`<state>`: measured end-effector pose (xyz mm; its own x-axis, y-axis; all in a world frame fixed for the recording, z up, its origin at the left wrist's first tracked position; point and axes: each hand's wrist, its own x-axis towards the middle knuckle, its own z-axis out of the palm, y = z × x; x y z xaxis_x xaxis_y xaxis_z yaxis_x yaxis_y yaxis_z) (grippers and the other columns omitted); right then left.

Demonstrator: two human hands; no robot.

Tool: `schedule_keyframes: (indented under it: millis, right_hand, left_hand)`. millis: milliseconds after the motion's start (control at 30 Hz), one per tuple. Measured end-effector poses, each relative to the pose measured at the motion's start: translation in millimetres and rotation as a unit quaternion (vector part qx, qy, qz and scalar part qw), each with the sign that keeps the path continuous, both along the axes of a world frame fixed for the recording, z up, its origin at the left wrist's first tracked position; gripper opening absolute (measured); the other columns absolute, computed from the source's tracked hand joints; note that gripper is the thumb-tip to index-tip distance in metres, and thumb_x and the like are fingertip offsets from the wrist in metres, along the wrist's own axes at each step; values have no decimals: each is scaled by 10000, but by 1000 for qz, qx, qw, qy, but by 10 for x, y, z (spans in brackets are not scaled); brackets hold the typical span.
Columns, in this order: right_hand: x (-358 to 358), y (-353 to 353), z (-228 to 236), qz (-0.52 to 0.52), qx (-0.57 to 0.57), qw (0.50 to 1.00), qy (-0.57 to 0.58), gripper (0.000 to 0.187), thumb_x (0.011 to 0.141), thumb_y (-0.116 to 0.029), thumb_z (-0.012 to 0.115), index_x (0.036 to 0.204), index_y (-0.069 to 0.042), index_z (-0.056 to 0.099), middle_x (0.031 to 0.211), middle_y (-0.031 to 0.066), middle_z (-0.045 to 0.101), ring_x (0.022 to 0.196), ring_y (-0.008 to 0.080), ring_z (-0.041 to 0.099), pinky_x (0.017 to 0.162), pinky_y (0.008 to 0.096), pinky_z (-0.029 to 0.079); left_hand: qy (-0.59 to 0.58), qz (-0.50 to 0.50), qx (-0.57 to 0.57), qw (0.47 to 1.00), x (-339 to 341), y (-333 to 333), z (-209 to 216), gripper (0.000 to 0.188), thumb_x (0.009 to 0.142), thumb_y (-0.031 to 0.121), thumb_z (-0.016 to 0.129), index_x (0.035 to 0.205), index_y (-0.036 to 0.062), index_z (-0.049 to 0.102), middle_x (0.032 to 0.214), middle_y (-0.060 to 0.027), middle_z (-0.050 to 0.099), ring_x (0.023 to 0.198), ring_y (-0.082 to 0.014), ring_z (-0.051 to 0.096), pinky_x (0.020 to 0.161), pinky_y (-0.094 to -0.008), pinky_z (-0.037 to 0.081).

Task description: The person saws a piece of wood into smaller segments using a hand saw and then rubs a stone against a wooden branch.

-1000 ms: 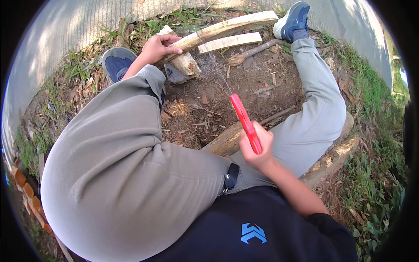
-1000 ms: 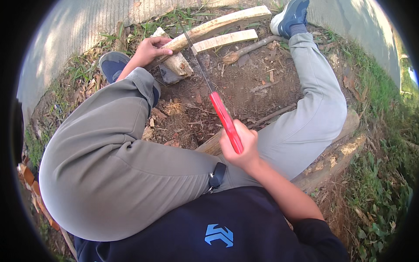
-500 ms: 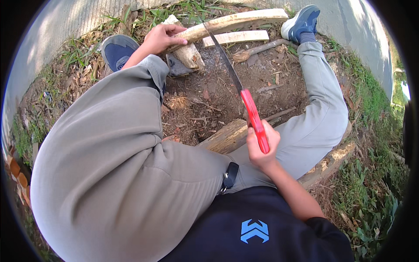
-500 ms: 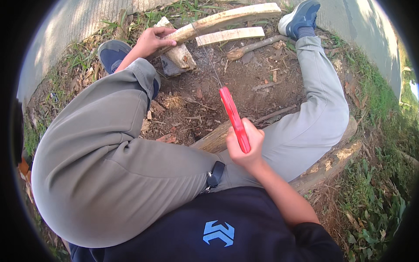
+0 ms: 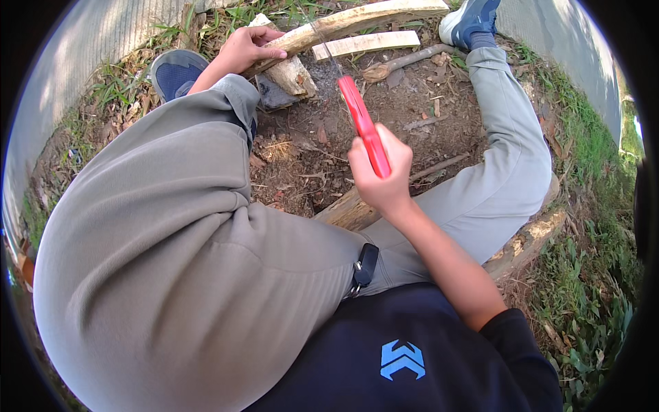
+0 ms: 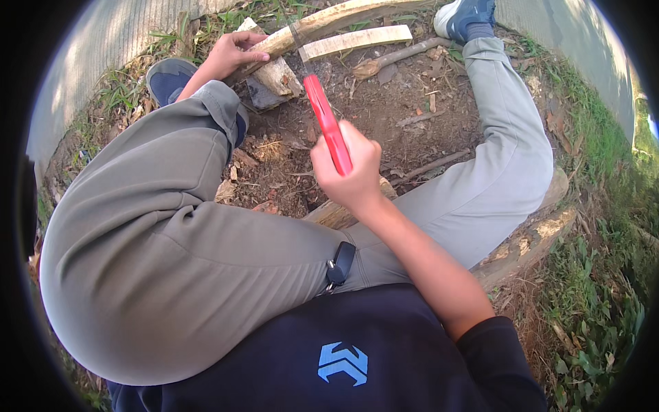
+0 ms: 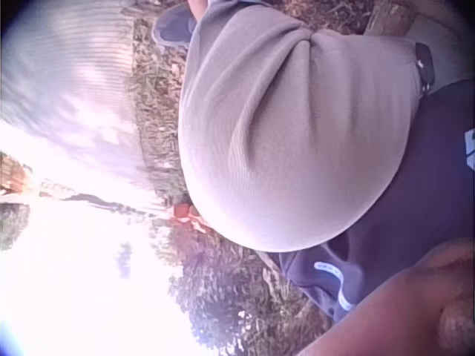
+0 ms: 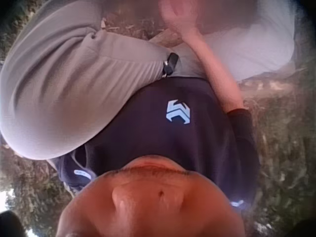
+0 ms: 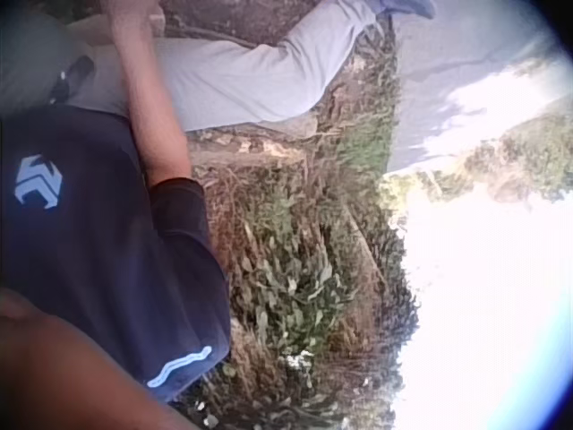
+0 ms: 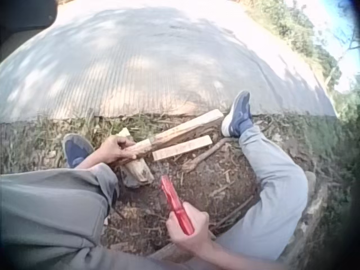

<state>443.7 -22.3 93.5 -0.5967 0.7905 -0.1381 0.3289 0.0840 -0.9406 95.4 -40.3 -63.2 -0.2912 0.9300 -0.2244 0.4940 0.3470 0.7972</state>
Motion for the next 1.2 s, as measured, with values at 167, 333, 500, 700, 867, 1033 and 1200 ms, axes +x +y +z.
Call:
schedule_keyframes:
  millis: [167, 333, 500, 700, 867, 1033, 1200]
  right_hand:
    - [384, -183, 273, 29, 23, 998, -42, 77, 821, -25, 655, 793, -8, 586, 581, 79, 531, 471, 161, 573, 485, 317, 449]
    - [601, -62, 397, 61, 46, 995, -61, 68, 813, -21, 648, 783, -12, 587, 576, 62, 530, 478, 155, 602, 490, 301, 466]
    - [-164, 45, 41, -19, -7, 1000, -4, 169, 848, -62, 661, 747, -20, 531, 583, 66, 511, 509, 127, 522, 502, 326, 415]
    - [529, -60, 537, 37, 20, 998, -49, 97, 824, -22, 654, 765, -24, 578, 572, 34, 523, 457, 108, 534, 481, 288, 431]
    - [-410, 106, -100, -15, 24, 1000, -5, 153, 840, -62, 664, 753, -15, 547, 586, 86, 533, 508, 156, 540, 508, 329, 435]
    - [532, -228, 438, 20, 11, 999, -46, 110, 831, -28, 670, 775, -14, 577, 589, 56, 540, 496, 105, 543, 492, 302, 439]
    - [75, -217, 120, -1, -7, 1000, -12, 132, 843, -36, 671, 773, -21, 559, 579, 62, 521, 476, 119, 527, 483, 300, 430]
  left_hand:
    - [-58, 15, -9, 998, -87, -77, -150, 567, 731, 388, 935, 1211, 128, 782, 964, -54, 776, 865, -131, 681, 830, -297, 520]
    - [1, 5, -10, 1000, -47, -64, 65, 568, 730, 402, 926, 1211, 135, 782, 995, -70, 786, 923, -148, 707, 854, -318, 530]
    - [-39, 9, -18, 999, -23, -61, -74, 566, 731, 407, 924, 1215, 149, 782, 1029, -61, 785, 944, -148, 709, 877, -313, 530]
    - [-1, 17, -28, 999, -37, -113, 39, 576, 726, 417, 927, 1213, 147, 782, 1020, -59, 791, 945, -162, 722, 881, -323, 541]
    - [-64, 16, -19, 998, -29, 25, -8, 575, 726, 370, 939, 1202, 89, 778, 1001, -72, 786, 916, -144, 709, 864, -299, 537]
    - [-9, 19, -25, 999, -52, -125, -52, 583, 725, 421, 930, 1222, 156, 780, 1046, -56, 791, 928, -145, 716, 873, -320, 540]
    - [-16, 8, -34, 999, -27, -32, 53, 546, 767, 299, 916, 1220, 39, 757, 1073, -75, 780, 973, -143, 692, 914, -306, 521]
